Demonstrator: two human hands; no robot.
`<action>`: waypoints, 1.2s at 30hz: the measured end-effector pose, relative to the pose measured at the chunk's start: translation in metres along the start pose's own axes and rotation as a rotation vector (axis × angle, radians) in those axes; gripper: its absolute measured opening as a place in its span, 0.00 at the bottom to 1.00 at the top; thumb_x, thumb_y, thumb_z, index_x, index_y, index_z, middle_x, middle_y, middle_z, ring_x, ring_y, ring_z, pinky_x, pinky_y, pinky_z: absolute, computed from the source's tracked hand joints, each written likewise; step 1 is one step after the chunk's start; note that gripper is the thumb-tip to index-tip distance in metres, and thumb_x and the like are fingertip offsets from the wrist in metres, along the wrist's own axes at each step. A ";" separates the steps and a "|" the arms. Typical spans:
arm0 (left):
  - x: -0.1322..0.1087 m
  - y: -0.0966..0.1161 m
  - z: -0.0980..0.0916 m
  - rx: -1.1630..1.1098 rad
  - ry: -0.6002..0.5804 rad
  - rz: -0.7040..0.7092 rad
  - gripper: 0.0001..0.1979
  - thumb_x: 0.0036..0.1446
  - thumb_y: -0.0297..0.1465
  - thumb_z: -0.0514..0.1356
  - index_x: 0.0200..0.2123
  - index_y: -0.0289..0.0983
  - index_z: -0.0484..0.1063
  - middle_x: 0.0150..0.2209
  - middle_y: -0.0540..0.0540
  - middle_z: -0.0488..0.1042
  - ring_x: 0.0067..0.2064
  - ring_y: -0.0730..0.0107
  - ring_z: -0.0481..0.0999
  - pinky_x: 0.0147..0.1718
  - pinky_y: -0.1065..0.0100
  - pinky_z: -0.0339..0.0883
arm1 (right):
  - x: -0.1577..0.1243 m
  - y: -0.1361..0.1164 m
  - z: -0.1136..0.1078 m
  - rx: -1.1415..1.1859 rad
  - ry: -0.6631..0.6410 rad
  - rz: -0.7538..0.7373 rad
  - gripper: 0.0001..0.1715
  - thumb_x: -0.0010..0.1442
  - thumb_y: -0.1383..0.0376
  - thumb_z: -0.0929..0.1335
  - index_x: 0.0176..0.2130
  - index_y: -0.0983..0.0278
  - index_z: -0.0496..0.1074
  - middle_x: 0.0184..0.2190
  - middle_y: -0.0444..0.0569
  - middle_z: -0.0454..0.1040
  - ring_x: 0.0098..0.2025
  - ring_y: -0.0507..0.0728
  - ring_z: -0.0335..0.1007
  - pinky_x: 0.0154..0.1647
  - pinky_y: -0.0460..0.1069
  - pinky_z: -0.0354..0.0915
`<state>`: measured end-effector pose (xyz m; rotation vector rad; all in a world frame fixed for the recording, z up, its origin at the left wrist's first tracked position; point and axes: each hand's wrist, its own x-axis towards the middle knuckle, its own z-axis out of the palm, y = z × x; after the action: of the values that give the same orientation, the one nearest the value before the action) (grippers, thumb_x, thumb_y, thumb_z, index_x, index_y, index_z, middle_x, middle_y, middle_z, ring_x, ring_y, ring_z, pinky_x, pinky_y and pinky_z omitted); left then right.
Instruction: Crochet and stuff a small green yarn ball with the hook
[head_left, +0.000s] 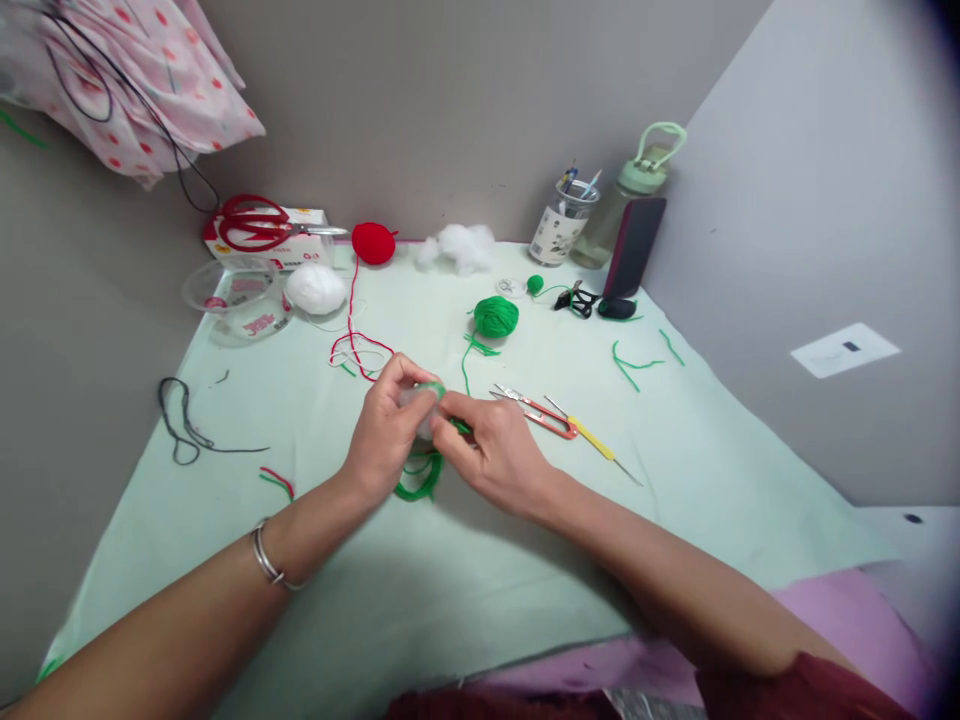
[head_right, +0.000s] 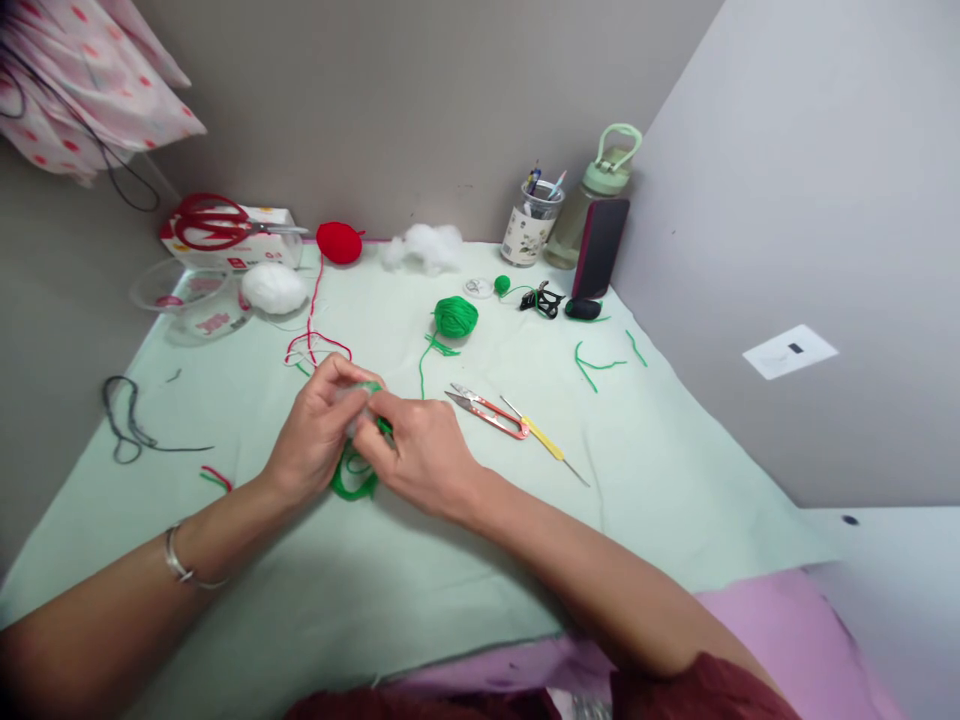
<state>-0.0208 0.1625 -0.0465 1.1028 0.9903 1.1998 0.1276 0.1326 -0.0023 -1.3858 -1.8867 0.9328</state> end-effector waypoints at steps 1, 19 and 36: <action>0.000 -0.001 0.000 0.012 0.011 -0.010 0.08 0.56 0.30 0.67 0.34 0.41 0.69 0.32 0.52 0.75 0.31 0.70 0.70 0.32 0.68 0.64 | 0.000 0.000 0.002 0.009 -0.005 0.006 0.15 0.64 0.60 0.63 0.25 0.59 0.60 0.19 0.37 0.56 0.24 0.50 0.50 0.32 0.50 0.48; -0.003 0.016 0.007 -0.226 -0.125 -0.101 0.09 0.61 0.35 0.67 0.44 0.39 0.78 0.46 0.46 0.78 0.48 0.64 0.77 0.46 0.65 0.74 | 0.024 0.028 -0.008 0.675 0.130 0.301 0.29 0.53 0.49 0.74 0.19 0.59 0.57 0.17 0.34 0.50 0.21 0.47 0.44 0.23 0.48 0.44; -0.002 0.011 0.004 0.022 -0.035 0.049 0.04 0.56 0.29 0.65 0.36 0.39 0.74 0.33 0.50 0.78 0.35 0.67 0.76 0.38 0.66 0.67 | 0.002 0.007 0.002 0.156 0.012 0.010 0.19 0.65 0.57 0.63 0.24 0.60 0.58 0.21 0.39 0.56 0.25 0.50 0.49 0.30 0.49 0.49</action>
<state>-0.0191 0.1607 -0.0350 1.1677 0.9564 1.2078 0.1291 0.1354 -0.0089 -1.3063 -1.7590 1.0505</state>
